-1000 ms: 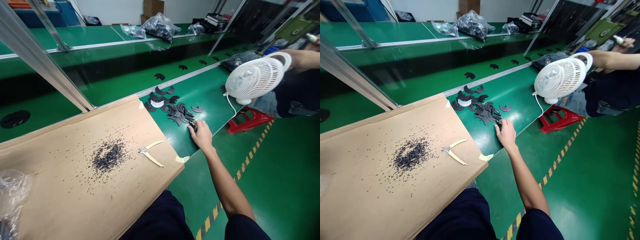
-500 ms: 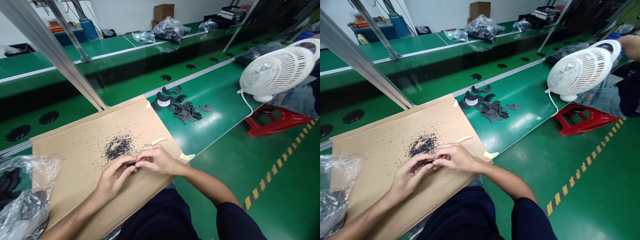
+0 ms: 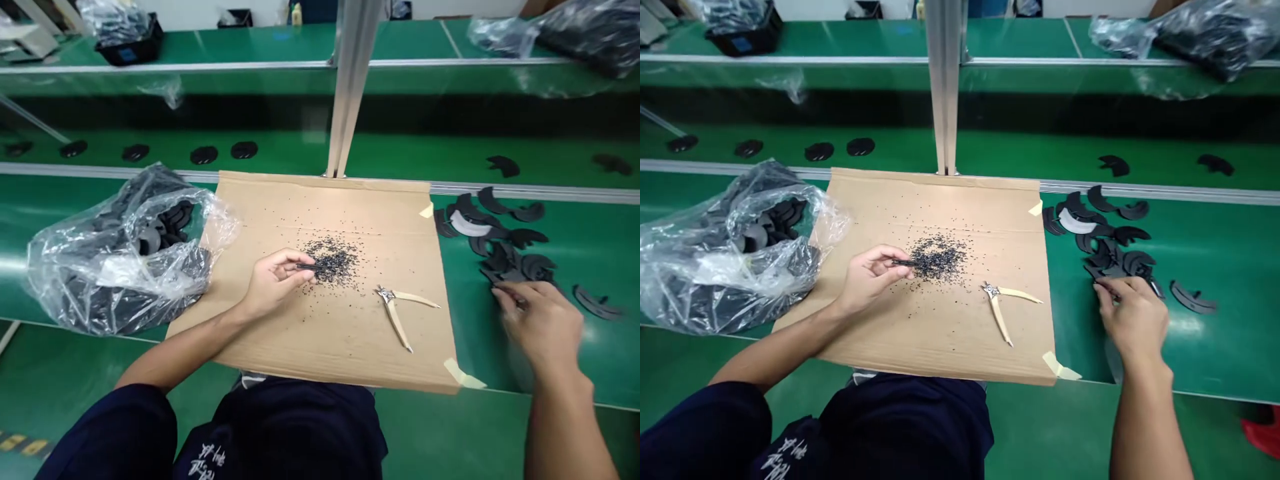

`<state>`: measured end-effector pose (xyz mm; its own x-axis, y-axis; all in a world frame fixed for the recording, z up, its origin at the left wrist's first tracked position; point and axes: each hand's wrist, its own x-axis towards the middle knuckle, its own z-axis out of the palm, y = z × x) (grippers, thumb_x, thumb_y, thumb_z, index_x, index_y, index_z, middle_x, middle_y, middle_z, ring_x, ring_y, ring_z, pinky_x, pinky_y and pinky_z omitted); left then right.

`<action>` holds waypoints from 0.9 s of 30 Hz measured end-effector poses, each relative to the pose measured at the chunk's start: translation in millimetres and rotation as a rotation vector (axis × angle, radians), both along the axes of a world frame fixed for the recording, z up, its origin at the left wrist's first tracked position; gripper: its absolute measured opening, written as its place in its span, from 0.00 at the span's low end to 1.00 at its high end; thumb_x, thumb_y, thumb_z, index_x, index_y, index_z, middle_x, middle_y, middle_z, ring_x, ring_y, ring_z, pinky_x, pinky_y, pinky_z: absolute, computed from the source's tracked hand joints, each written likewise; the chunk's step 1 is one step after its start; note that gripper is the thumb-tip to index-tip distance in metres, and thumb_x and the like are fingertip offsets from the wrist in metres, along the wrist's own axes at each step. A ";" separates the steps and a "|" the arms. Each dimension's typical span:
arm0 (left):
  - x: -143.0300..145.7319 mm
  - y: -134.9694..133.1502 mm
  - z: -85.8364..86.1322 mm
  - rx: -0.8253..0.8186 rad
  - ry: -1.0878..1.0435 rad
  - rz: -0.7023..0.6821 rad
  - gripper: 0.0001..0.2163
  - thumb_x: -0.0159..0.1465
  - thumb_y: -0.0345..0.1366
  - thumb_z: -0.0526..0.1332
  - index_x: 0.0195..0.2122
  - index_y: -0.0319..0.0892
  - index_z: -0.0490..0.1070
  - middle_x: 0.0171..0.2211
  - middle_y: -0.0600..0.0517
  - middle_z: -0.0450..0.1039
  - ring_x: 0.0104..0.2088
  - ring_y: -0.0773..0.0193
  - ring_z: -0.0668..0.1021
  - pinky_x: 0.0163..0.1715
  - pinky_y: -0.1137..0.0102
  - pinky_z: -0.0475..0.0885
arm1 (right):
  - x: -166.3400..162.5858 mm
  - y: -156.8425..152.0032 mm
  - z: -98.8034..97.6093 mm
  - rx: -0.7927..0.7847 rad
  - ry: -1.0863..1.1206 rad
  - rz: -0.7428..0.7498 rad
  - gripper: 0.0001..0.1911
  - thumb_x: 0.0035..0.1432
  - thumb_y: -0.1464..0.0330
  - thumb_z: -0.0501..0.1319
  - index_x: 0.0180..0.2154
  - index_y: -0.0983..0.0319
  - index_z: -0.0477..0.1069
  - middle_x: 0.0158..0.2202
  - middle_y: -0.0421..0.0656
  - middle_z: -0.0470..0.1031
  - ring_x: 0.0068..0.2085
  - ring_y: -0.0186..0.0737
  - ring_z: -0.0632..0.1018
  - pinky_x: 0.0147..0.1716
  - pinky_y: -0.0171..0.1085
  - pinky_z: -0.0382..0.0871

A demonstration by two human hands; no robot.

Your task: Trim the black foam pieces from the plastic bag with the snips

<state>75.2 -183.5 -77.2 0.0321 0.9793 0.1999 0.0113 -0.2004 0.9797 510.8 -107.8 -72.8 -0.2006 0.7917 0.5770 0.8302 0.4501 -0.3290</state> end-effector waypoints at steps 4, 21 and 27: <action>-0.1 -0.5 -3.6 0.016 -0.082 0.014 0.09 0.62 0.37 0.70 0.40 0.38 0.76 0.35 0.50 0.79 0.31 0.69 0.82 0.34 0.73 0.82 | -21.5 -13.9 8.7 -0.148 0.508 -0.223 0.20 0.25 0.53 0.79 0.13 0.56 0.73 0.17 0.44 0.69 0.24 0.42 0.72 0.23 0.46 0.62; -6.2 0.3 -0.5 -0.126 -0.259 -0.028 0.09 0.63 0.37 0.69 0.40 0.38 0.73 0.27 0.53 0.77 0.29 0.68 0.82 0.32 0.74 0.80 | -198.8 1.3 31.4 -1.001 1.171 0.286 0.12 0.53 0.61 0.72 0.40 0.53 0.77 0.50 0.43 0.81 0.56 0.46 0.80 0.54 0.45 0.79; -5.6 1.1 -2.5 -0.105 -0.292 -0.023 0.10 0.61 0.37 0.71 0.39 0.39 0.74 0.32 0.53 0.78 0.30 0.70 0.82 0.32 0.75 0.79 | -224.8 -11.6 21.7 -0.683 0.786 0.280 0.09 0.63 0.62 0.65 0.45 0.57 0.75 0.49 0.46 0.81 0.27 0.33 0.82 0.23 0.33 0.76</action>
